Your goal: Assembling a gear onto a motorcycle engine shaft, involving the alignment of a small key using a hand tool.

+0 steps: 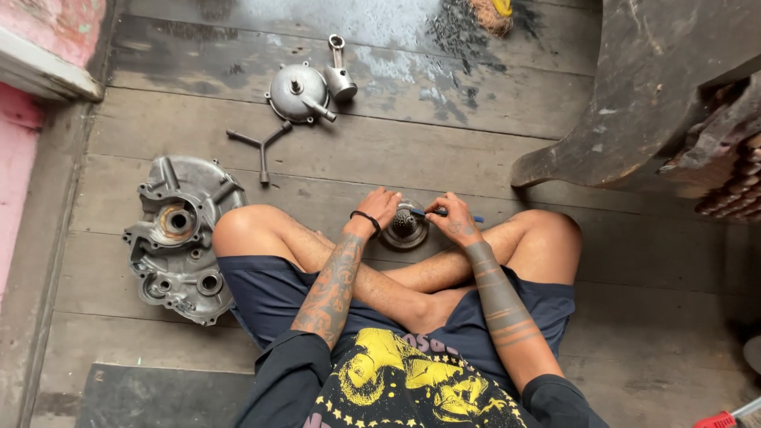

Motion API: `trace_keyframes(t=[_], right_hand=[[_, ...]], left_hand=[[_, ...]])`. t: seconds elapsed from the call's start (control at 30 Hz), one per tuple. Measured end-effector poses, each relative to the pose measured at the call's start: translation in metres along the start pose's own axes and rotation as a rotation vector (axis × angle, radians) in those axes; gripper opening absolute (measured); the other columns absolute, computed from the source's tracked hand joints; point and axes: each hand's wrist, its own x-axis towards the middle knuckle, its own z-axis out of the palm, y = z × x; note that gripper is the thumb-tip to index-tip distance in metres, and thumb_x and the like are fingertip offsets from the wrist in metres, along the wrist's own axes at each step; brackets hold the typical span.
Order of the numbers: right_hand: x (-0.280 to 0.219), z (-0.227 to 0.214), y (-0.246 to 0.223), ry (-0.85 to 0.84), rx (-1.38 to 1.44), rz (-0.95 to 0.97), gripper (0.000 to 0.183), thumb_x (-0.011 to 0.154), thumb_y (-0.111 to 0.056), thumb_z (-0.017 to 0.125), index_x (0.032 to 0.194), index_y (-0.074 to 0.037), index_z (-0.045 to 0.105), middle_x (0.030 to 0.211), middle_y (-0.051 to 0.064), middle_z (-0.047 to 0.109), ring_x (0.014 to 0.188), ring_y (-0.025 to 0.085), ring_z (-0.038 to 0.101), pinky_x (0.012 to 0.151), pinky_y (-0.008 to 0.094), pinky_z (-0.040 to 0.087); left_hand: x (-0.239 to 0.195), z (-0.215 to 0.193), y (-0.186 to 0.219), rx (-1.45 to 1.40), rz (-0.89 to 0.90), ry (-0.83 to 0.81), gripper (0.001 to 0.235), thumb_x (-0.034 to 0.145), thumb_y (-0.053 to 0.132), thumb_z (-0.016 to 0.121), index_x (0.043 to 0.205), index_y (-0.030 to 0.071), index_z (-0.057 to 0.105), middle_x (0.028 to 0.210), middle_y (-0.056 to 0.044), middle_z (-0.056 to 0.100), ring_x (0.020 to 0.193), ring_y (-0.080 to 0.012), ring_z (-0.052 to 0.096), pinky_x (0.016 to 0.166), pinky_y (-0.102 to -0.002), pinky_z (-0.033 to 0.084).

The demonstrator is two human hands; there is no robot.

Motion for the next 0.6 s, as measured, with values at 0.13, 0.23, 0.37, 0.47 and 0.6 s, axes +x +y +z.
trace_keyframes(t=[0.13, 0.23, 0.37, 0.47, 0.6], right_hand=[[0.000, -0.005, 0.003, 0.072, -0.134, 0.070, 0.012, 0.081, -0.027, 0.079, 0.093, -0.026, 0.078, 0.096, 0.004, 0.062, 0.105, 0.031, 0.067, 0.095, 0.047, 0.052], [-0.001, -0.009, -0.012, 0.067, -0.005, 0.014, 0.014, 0.081, -0.018, 0.079, 0.094, -0.022, 0.079, 0.097, 0.006, 0.063, 0.105, 0.034, 0.067, 0.093, 0.046, 0.054], [0.000, -0.009, -0.003, 0.087, -0.090, -0.010, 0.013, 0.080, -0.022, 0.080, 0.092, -0.024, 0.078, 0.094, 0.008, 0.063, 0.101, 0.035, 0.068, 0.094, 0.046, 0.052], [-0.001, -0.009, -0.007, 0.096, -0.083, -0.029, 0.013, 0.079, -0.023, 0.080, 0.092, -0.025, 0.078, 0.095, 0.007, 0.063, 0.101, 0.034, 0.068, 0.094, 0.044, 0.051], [-0.002, -0.007, -0.003, 0.030, -0.057, 0.010, 0.012, 0.079, -0.025, 0.080, 0.091, -0.024, 0.079, 0.091, 0.010, 0.065, 0.099, 0.038, 0.068, 0.092, 0.050, 0.053]], left_hand=[[-0.003, -0.008, 0.006, 0.014, -0.010, -0.010, 0.071, 0.107, 0.049, 0.024, 0.123, -0.006, 0.066, 0.124, -0.031, 0.060, 0.124, -0.0526, 0.054, 0.109, -0.057, 0.043], [0.000, -0.011, 0.003, 0.044, -0.063, 0.014, 0.069, 0.105, 0.046, 0.027, 0.107, -0.005, 0.072, 0.115, -0.031, 0.068, 0.116, -0.0492, 0.062, 0.102, -0.057, 0.048], [0.025, 0.008, -0.032, 0.101, -0.192, 0.032, 0.070, 0.103, 0.050, 0.030, 0.095, -0.003, 0.075, 0.099, -0.027, 0.074, 0.102, -0.0439, 0.071, 0.088, -0.055, 0.055], [0.027, 0.009, -0.038, 0.144, -0.269, -0.004, 0.076, 0.099, 0.057, 0.031, 0.094, -0.004, 0.076, 0.099, -0.028, 0.074, 0.102, -0.0449, 0.071, 0.085, -0.055, 0.055], [0.033, 0.012, -0.049, 0.125, -0.329, -0.039, 0.074, 0.099, 0.058, 0.035, 0.089, -0.003, 0.077, 0.092, -0.027, 0.074, 0.092, -0.0435, 0.073, 0.077, -0.052, 0.057]])
